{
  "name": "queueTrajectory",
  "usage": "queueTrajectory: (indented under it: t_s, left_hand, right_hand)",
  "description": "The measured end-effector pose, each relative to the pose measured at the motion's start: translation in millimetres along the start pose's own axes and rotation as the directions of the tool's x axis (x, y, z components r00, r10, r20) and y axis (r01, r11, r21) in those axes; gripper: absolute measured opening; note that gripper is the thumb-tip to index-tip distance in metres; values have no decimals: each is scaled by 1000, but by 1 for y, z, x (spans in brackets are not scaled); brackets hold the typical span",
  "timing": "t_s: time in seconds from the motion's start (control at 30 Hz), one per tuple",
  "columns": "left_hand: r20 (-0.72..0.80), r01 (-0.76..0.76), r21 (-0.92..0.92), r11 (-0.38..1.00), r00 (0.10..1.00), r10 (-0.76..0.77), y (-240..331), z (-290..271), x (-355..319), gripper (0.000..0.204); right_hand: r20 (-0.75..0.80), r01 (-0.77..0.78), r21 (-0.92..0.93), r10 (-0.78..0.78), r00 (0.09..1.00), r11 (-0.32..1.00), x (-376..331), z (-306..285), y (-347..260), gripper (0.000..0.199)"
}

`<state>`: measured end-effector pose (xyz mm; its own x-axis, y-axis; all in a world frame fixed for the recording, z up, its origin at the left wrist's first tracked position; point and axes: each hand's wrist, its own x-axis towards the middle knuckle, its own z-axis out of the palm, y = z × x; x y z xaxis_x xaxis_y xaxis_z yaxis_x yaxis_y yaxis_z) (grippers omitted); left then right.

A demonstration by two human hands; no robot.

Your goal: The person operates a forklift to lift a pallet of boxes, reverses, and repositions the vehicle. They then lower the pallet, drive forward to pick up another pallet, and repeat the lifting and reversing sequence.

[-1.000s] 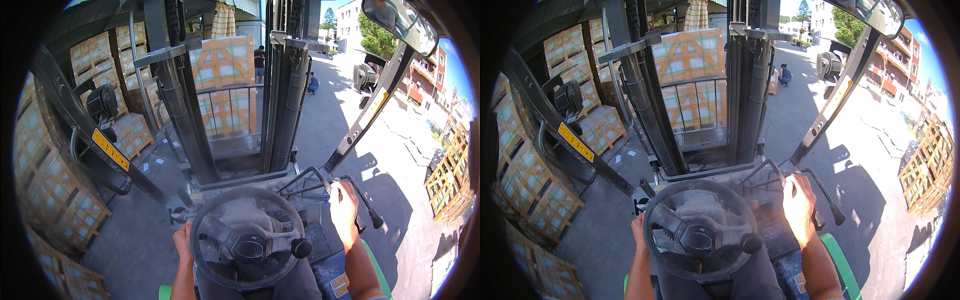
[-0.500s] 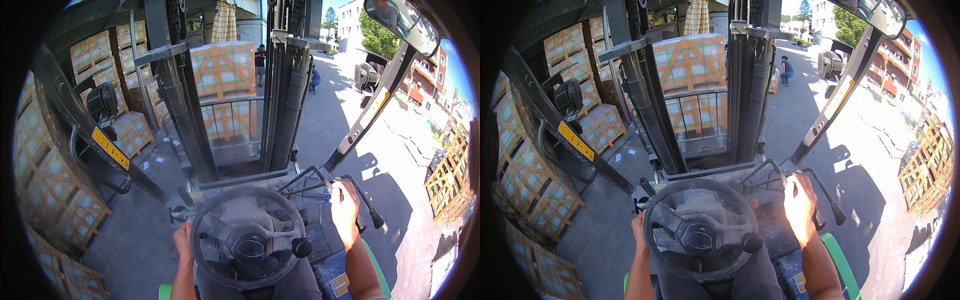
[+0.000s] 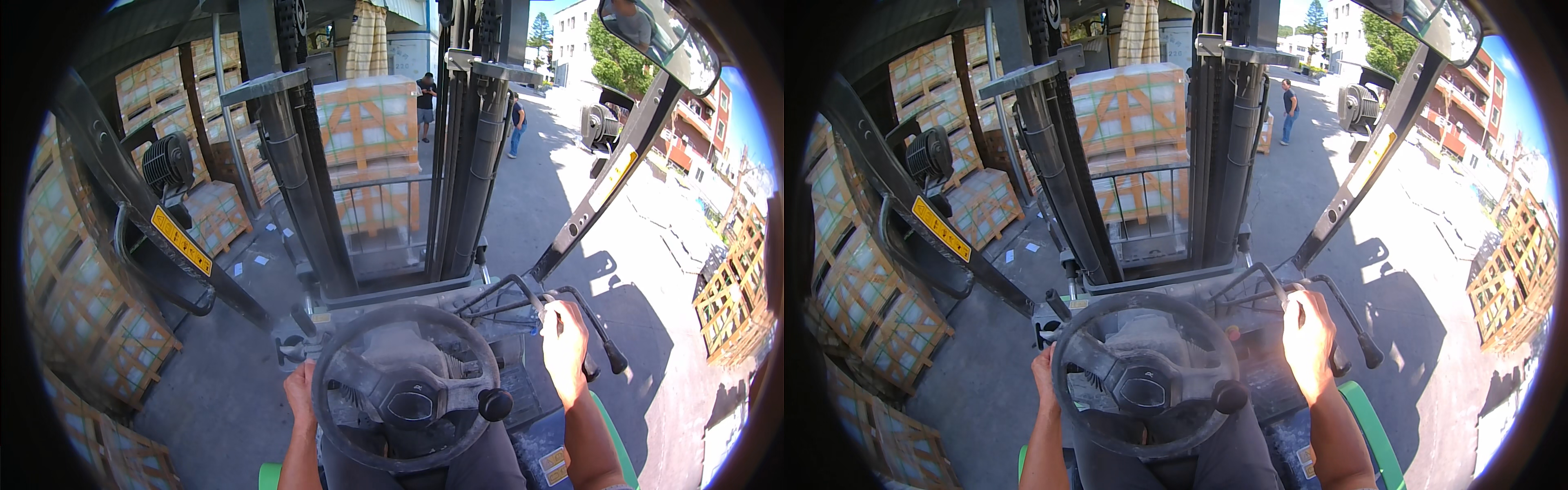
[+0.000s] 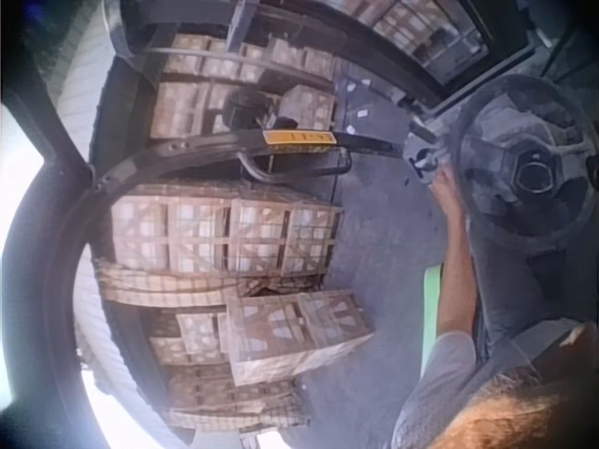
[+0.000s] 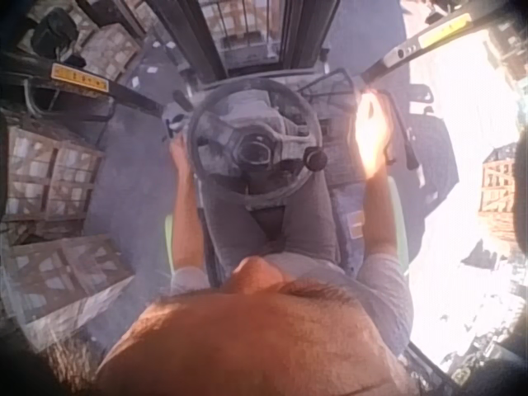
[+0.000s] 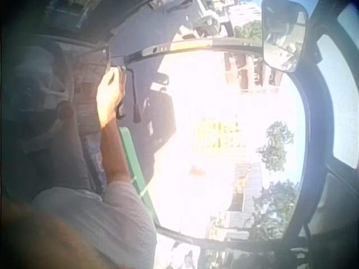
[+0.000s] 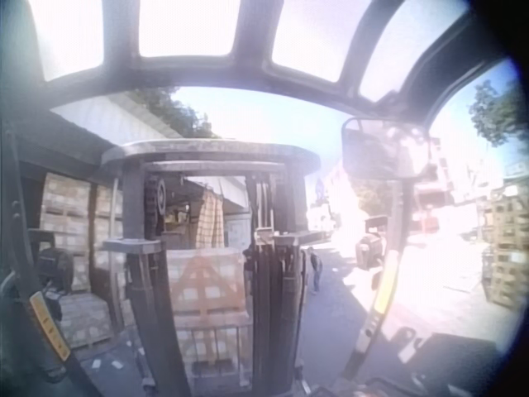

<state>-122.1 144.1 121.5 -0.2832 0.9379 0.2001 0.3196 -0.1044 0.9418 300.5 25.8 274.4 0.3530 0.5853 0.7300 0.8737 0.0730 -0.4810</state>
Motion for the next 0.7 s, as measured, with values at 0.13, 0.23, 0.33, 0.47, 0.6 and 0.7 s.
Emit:
queueTrajectory:
  t_s: [0.13, 0.23, 0.33, 0.47, 0.6, 0.7]
  left_hand:
    - [4, 17, -8, 1000, 1000, -17, 2, 0, 0, 45]
    - [8, 21, 11, 1000, 1000, -21, 6, -1, -1, 45]
    - [17, 39, 28, 999, 999, -40, 9, -2, -2, 44]
    - [0, 45, -17, 999, 999, -45, 9, -1, -2, 43]
    - [-10, 12, 8, 1000, 1000, -12, 6, 1, -1, 43]
    - [0, 33, -12, 999, 999, -33, 5, 2, 0, 43]
  right_hand:
    - [6, -3, 12, 3, 1000, 1000, 0, -1, -1, 6]
    - [15, -33, 33, 32, 999, 999, -1, -1, 1, 8]
    - [26, -36, 10, 36, 999, 999, -11, -3, 4, 11]
    - [51, -69, -27, 70, 996, 997, -41, -19, -4, 14]
    - [106, 147, -88, -137, 985, 985, -63, -40, -33, 26]
    - [208, 231, 275, -292, 933, 933, -65, -28, -62, 35]
